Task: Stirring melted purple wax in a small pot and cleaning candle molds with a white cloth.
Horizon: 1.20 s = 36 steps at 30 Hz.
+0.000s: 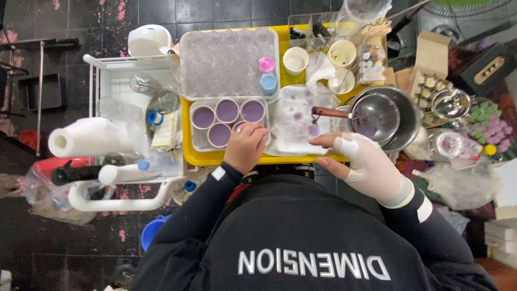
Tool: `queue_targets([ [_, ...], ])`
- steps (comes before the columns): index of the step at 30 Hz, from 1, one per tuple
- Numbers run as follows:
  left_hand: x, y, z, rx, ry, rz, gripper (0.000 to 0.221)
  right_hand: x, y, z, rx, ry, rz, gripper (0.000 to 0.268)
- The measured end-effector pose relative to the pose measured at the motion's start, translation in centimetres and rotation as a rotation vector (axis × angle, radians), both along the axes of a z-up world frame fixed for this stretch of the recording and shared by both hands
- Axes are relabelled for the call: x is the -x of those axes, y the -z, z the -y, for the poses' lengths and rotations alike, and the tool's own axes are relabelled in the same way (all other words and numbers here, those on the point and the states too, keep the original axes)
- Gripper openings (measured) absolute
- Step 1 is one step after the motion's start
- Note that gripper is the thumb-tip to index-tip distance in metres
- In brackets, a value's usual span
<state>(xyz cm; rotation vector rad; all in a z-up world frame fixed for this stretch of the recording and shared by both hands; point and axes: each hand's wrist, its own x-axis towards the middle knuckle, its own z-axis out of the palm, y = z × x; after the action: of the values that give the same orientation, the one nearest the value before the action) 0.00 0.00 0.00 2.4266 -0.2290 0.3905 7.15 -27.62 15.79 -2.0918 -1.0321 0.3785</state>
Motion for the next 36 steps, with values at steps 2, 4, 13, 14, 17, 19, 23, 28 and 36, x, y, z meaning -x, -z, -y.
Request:
queue_targets([
  [2, -2.0, 0.5, -0.9, 0.018, 0.077, -0.002, 0.02, 1.3, 0.8, -1.3, -0.012, 0.085, -0.01, 0.034],
  [4, -4.5, 1.7, -1.0, 0.03, 0.165, -0.007, 0.025, 2.5, 1.4, -2.7, -0.03, 0.18, -0.022, 0.034],
  [13, -16.2, 6.9, 7.0, -0.184, 0.315, -0.001, 0.046, 6.6, 3.8, -5.7, -0.156, 0.431, -0.047, 0.033],
  [14, -17.0, 7.6, 8.0, -0.187, 0.27, -0.005, 0.048, 7.1, 3.8, -5.8, -0.121, 0.463, -0.056, 0.033],
  [17, -19.4, 10.9, 10.2, -0.265, 0.133, -0.018, 0.041, 7.9, 4.2, -5.0, -0.088, 0.507, -0.054, 0.032],
  [19, -20.2, 12.4, 10.7, -0.337, 0.038, -0.025, 0.032, 8.2, 4.2, -4.3, -0.086, 0.515, -0.042, 0.032],
  [23, -19.3, 9.7, 9.1, -0.225, 0.07, -0.056, 0.023, 7.9, 3.9, -2.5, -0.082, 0.528, -0.021, 0.03],
  [28, -13.7, 1.4, 3.5, 0.102, -0.01, 0.109, 0.019, 6.3, 3.9, -1.5, -0.153, 0.58, -0.004, 0.023],
  [36, -3.1, -6.0, -0.2, 0.972, -0.087, -0.128, 0.058, 2.2, 3.0, -3.3, -0.582, 0.097, -0.479, 0.032],
])
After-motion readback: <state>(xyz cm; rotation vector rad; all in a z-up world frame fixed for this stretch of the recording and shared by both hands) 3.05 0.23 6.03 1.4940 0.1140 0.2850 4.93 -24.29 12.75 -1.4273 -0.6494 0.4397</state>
